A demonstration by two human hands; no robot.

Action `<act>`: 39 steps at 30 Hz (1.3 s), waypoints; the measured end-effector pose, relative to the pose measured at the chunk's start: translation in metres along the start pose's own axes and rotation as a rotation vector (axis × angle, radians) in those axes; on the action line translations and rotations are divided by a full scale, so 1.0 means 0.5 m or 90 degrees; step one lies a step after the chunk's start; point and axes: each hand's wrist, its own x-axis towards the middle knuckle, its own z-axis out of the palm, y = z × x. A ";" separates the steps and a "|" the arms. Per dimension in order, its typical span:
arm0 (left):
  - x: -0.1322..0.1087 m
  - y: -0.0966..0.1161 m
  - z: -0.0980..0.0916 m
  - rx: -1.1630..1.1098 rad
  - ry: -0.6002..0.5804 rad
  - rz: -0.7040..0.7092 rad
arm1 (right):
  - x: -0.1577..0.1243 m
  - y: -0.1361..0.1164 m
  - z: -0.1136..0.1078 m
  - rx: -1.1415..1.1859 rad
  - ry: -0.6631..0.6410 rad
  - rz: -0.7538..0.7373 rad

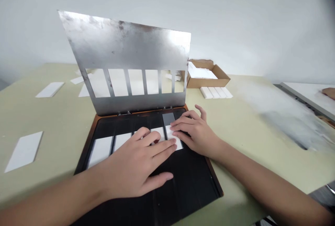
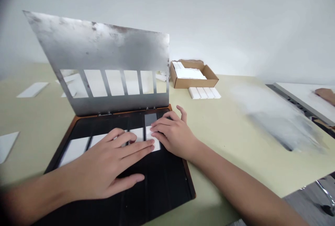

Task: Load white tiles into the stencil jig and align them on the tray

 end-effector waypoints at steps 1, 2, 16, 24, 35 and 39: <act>0.000 0.000 0.000 0.000 0.001 0.000 | 0.001 0.000 -0.003 0.004 -0.003 0.003; -0.001 0.001 0.000 0.001 0.003 -0.003 | 0.001 0.001 -0.007 0.010 -0.014 0.002; 0.004 -0.006 -0.009 0.006 0.023 -0.023 | -0.003 0.000 -0.040 0.036 -0.118 -0.034; -0.010 -0.006 -0.014 -0.002 0.110 0.104 | -0.001 -0.006 -0.030 0.029 -0.093 -0.012; 0.000 -0.001 -0.003 -0.021 0.018 -0.006 | -0.003 -0.003 -0.020 0.027 -0.065 -0.009; 0.003 -0.001 -0.006 -0.014 0.017 -0.031 | -0.006 -0.002 -0.017 0.021 -0.056 -0.010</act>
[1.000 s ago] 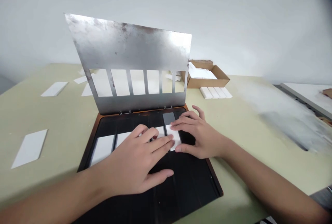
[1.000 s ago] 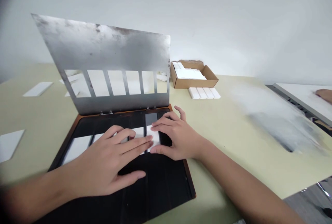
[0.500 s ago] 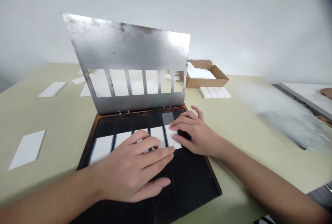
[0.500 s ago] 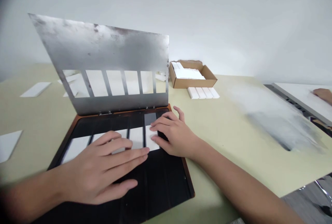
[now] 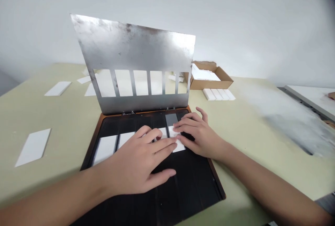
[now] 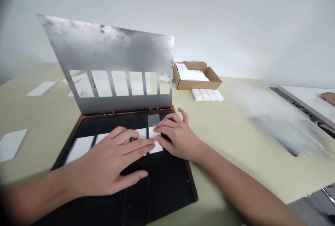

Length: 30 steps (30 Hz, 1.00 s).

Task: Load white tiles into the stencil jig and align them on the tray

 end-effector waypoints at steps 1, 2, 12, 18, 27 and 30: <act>0.001 0.000 0.000 0.002 0.002 -0.001 | -0.001 0.000 0.001 -0.006 -0.001 0.000; 0.002 0.000 -0.001 0.004 0.003 0.001 | -0.001 -0.001 0.002 -0.015 -0.003 0.000; 0.002 -0.001 0.000 -0.024 -0.021 -0.008 | -0.002 -0.004 0.003 -0.111 -0.079 0.099; 0.002 -0.001 0.000 -0.010 -0.013 -0.006 | -0.001 -0.004 0.002 -0.071 -0.047 0.062; 0.002 -0.002 0.000 -0.007 -0.010 0.001 | -0.002 0.002 0.006 0.006 0.017 0.039; 0.003 -0.004 0.002 -0.006 -0.018 0.007 | 0.003 -0.002 0.008 -0.011 0.048 0.051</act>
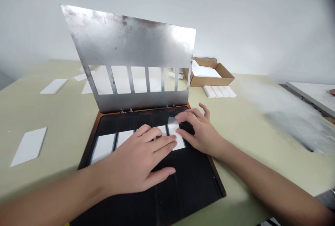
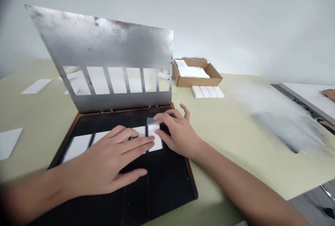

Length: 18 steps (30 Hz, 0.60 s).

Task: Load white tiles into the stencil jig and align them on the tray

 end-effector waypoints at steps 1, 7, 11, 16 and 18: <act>0.000 -0.001 0.001 -0.001 -0.003 0.003 | 0.001 -0.001 0.001 -0.010 0.006 -0.004; -0.004 -0.006 0.002 0.012 0.006 -0.002 | 0.001 -0.003 -0.001 -0.087 0.027 -0.110; -0.006 -0.008 0.000 0.017 0.005 -0.020 | -0.003 0.001 -0.002 -0.106 0.047 -0.145; -0.009 -0.011 0.001 0.003 0.008 -0.017 | -0.005 0.004 0.001 -0.124 0.072 -0.189; -0.010 -0.012 0.002 -0.002 0.009 -0.019 | -0.005 0.004 -0.001 -0.129 0.066 -0.194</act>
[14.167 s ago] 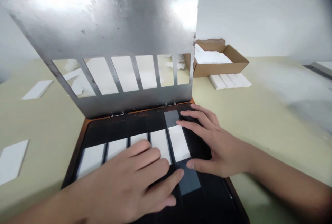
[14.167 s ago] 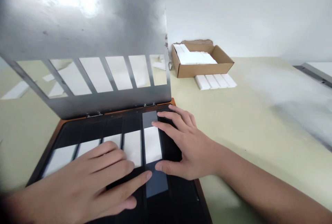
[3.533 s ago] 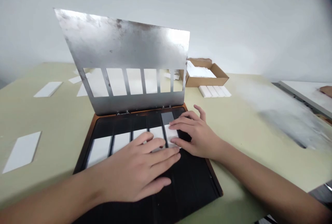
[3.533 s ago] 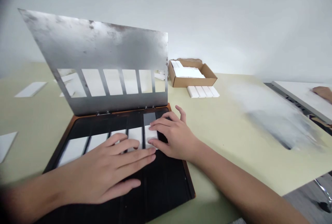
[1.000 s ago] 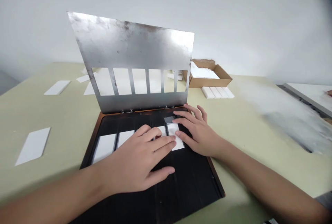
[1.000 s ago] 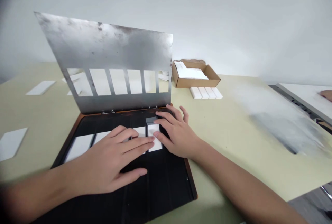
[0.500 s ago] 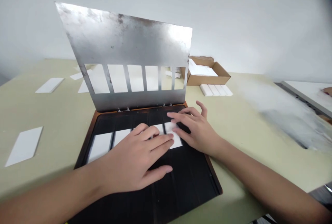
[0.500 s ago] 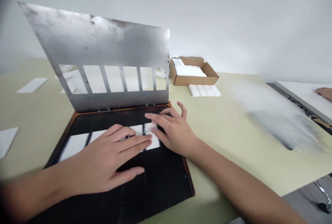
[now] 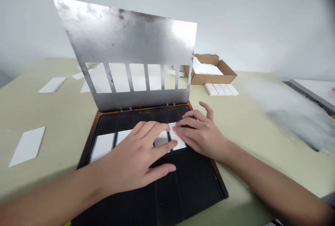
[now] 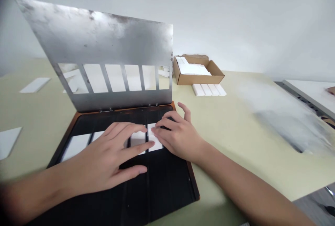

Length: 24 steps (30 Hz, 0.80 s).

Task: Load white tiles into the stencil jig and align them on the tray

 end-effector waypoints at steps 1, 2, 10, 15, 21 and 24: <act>0.000 0.000 0.000 -0.002 -0.001 -0.001 | 0.000 0.000 -0.001 0.000 -0.004 0.001; 0.000 0.000 0.000 -0.003 0.000 -0.001 | 0.000 0.000 -0.003 0.001 -0.008 0.002; 0.002 0.002 0.000 0.015 -0.012 -0.008 | 0.000 -0.004 -0.008 0.012 -0.032 0.003; -0.001 0.000 0.002 0.009 -0.005 -0.006 | -0.002 -0.005 -0.009 0.016 -0.038 0.004; -0.003 0.000 0.004 -0.025 -0.003 -0.021 | 0.003 -0.006 -0.013 0.056 -0.043 0.012; -0.004 -0.001 0.004 -0.026 -0.009 -0.017 | 0.007 -0.011 -0.022 0.114 -0.035 0.022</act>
